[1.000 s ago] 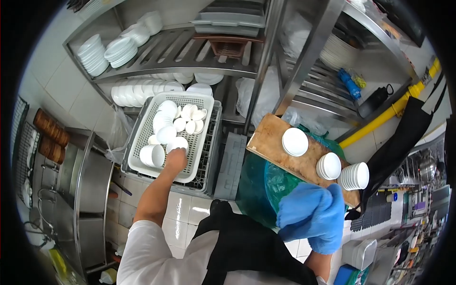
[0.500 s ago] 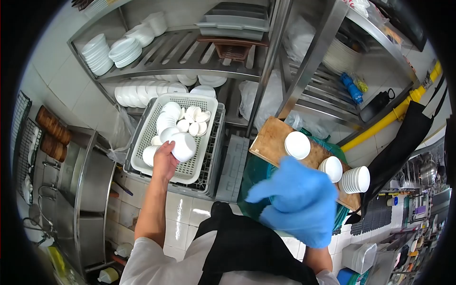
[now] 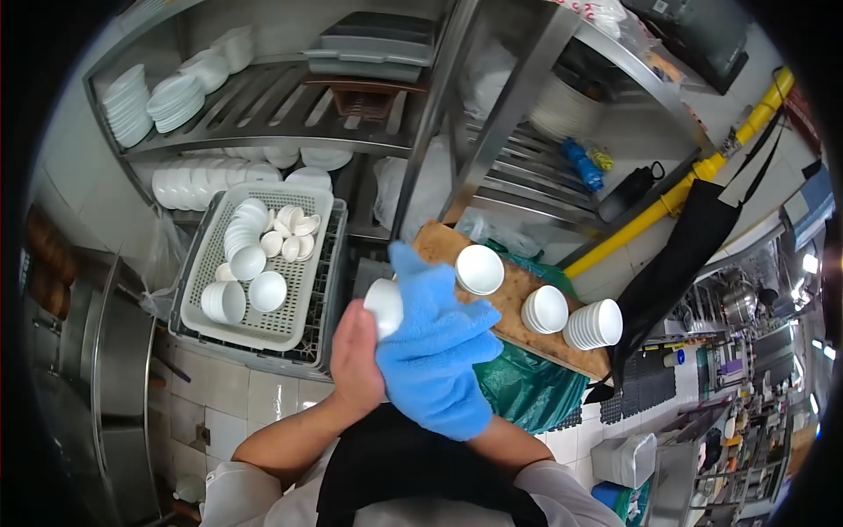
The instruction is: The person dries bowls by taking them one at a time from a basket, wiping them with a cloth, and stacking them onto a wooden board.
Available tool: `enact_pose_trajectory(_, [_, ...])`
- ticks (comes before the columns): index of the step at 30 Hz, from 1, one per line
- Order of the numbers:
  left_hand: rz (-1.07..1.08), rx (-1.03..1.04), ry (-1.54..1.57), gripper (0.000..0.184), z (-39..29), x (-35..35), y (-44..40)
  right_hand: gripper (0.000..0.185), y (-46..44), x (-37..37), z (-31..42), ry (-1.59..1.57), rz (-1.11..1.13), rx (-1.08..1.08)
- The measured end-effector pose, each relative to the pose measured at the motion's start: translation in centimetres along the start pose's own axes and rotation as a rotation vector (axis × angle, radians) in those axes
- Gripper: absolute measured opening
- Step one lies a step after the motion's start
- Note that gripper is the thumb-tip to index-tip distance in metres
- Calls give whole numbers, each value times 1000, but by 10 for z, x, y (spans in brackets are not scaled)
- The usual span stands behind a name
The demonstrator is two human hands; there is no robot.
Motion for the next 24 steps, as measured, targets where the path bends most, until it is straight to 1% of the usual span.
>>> enact_pose_trajectory(2, [94,62,193,40,-16,13,-1,27,-4,-3,1,-34,-28,-16])
enact_pose_trajectory(3, [130,145,142,37,-25,19,-4,27,-8,-4,-1,-77,-32,-33])
enact_pose_trajectory(4, [236,195,46,35,-27,23,-4,26,-15,-10,-3,-163,-19,-73])
enact_pose_trajectory(6, [452,299,-152,31,-25,23,-3,38,-28,-24,-7,-433,83,-163])
enact_pose_trajectory(7, [506,314,-161,30,-23,24,-4,45,-34,-31,-12,-569,132,-202])
enact_pose_trajectory(9, [615,344,-174,28,-19,28,-3,51,-37,-20,-27,-699,305,-204])
enact_pose_trajectory(11, [549,213,-17,28,-16,25,-4,57,-41,-10,-35,-817,473,-164])
enact_pose_trajectory(12, [511,148,58,28,-13,22,-4,57,-41,-3,-36,-868,466,-98])
enact_pose_trajectory(13, [373,32,201,32,-1,17,-1,56,-41,3,-38,-921,457,-32])
enact_pose_trajectory(14, [272,-60,322,34,8,16,-1,53,-31,17,-42,-967,359,73])
enact_pose_trajectory(16, [63,-237,554,39,24,15,-1,52,-19,14,-45,-964,217,193])
enact_pose_trajectory(17, [34,-241,552,42,34,11,-1,53,-13,8,-44,-920,176,211])
enact_pose_trajectory(19, [39,-233,480,40,61,4,-7,67,-8,6,-42,-800,211,229])
enact_pose_trajectory(20, [43,-228,445,40,69,1,-10,79,-5,9,-43,-721,284,229])
enact_pose_trajectory(21, [-20,-115,245,40,63,-1,-18,91,-3,13,-44,-642,355,230])
enact_pose_trajectory(23, [64,263,-62,41,41,-6,-20,66,-5,22,-48,-524,338,187])
enact_pose_trajectory(24, [110,448,-215,43,25,-5,-19,58,-5,24,-47,-488,327,156])
Point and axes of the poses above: each hand's wrist, its own y-axis away from the middle knuckle, its own x-axis out of the palm, z = x × y, the point moved 6 cm from there along -y, towards the middle knuckle, and after that the axes turned 12 degrees about x, right-handed, at the moved point
